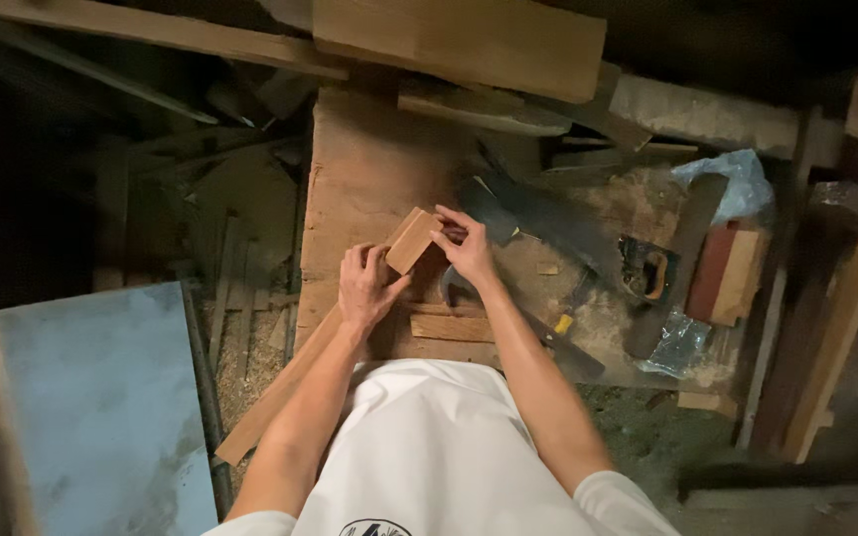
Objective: The person sands a small wooden block with sandpaper, then marks a longer wooden plank with a pencil. Finally, the person uses a hand saw to cut the plank along the marked line.
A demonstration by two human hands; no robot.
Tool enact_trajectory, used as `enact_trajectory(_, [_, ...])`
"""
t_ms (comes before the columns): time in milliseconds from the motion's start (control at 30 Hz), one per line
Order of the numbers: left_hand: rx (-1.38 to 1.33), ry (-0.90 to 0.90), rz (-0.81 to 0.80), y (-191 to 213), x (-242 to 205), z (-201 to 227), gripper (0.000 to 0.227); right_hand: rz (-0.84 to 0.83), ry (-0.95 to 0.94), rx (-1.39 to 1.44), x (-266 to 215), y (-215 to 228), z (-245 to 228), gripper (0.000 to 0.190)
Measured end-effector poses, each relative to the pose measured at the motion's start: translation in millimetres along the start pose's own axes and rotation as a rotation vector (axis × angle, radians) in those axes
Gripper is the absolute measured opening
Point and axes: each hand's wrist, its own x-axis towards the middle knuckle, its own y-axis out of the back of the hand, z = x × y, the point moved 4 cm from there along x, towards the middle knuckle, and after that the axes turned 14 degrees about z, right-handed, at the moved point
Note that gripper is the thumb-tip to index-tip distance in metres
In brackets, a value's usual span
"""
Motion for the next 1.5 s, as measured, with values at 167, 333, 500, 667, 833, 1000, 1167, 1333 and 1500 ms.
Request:
enact_trajectory(167, [-0.031, 0.054, 0.011, -1, -1, -5, 0.065, 0.054, 0.204, -0.179, -1, -5, -17, 0.042])
enact_trajectory(333, [-0.048, 0.093, 0.002, -3, -2, -9, 0.063, 0.047, 0.14, -0.175, 1, -12, -19, 0.038])
enact_trajectory(500, [-0.002, 0.054, 0.014, -5, -1, -8, 0.056, 0.075, 0.156, -0.221, 4, -14, -23, 0.035])
enact_trajectory(667, [-0.003, 0.076, -0.006, -5, -1, -7, 0.055, 0.07, 0.185, -0.184, 6, -25, -30, 0.033])
enact_trajectory(833, [0.03, 0.074, -0.034, -2, 5, -2, 0.061, 0.063, 0.146, -0.339, 8, -21, -34, 0.037])
enact_trajectory(1000, [0.033, 0.063, -0.022, 4, 11, 11, 0.063, 0.321, 0.274, -0.704, 13, 32, -38, 0.042])
enact_trajectory(1167, [-0.023, -0.013, 0.085, -2, 22, 21, 0.073, 0.202, 0.254, -1.013, 18, 60, -23, 0.055])
enact_trajectory(1333, [-0.042, -0.009, 0.026, -17, 18, 13, 0.065, 0.248, 0.204, -0.908, 16, 60, -14, 0.057])
enact_trajectory(1500, [-0.113, 0.005, 0.038, -23, 13, 4, 0.061, 0.231, 0.177, -0.727, 26, 61, -24, 0.033])
